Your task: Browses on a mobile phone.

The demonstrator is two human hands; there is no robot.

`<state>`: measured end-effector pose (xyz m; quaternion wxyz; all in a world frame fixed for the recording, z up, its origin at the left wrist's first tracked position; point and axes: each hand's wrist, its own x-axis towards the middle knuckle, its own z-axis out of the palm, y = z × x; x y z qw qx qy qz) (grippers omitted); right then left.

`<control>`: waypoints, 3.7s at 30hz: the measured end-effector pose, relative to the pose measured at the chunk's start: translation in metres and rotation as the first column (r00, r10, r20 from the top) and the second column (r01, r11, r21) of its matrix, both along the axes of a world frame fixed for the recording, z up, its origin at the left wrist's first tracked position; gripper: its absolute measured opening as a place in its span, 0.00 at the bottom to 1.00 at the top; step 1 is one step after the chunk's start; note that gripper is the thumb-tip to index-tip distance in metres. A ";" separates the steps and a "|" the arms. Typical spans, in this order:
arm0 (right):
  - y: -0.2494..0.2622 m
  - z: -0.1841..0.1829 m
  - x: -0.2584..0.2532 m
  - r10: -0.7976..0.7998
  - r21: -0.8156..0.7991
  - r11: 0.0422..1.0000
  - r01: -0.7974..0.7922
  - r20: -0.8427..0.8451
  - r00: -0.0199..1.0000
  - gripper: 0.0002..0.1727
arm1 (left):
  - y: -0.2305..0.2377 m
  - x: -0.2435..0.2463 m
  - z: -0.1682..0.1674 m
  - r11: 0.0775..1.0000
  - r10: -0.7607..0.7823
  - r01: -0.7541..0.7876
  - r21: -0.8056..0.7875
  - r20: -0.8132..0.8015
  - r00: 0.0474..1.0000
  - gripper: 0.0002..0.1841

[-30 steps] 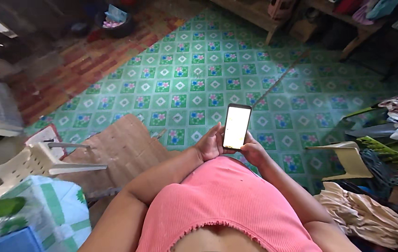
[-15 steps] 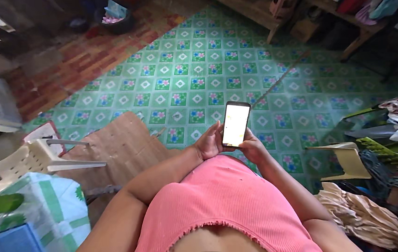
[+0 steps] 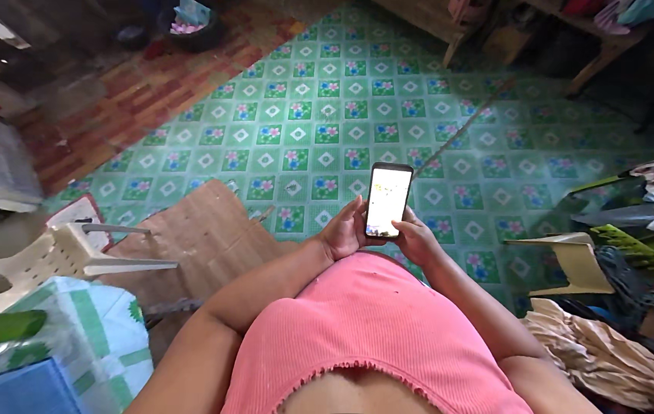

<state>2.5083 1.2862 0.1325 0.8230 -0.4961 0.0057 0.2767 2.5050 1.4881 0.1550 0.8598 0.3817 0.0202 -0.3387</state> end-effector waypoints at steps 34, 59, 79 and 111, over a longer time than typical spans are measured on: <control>-0.005 -0.015 -0.006 0.078 0.147 0.986 -0.084 0.049 0.996 0.49 | -0.001 -0.005 0.000 1.000 -0.001 0.001 0.010 0.025 1.000 0.33; 0.000 -0.011 -0.004 0.026 0.124 0.992 -0.031 0.038 0.999 0.46 | 0.003 -0.003 0.006 1.000 0.001 -0.001 0.012 0.004 1.000 0.33; 0.002 -0.004 -0.005 -0.007 0.056 0.998 0.009 -0.034 0.999 0.31 | 0.002 -0.003 0.002 1.000 -0.003 0.003 -0.020 0.006 1.000 0.34; -0.002 -0.017 -0.004 0.057 0.102 0.993 -0.067 0.091 0.994 0.52 | 0.003 -0.004 0.003 1.000 -0.007 0.008 -0.010 0.019 1.000 0.35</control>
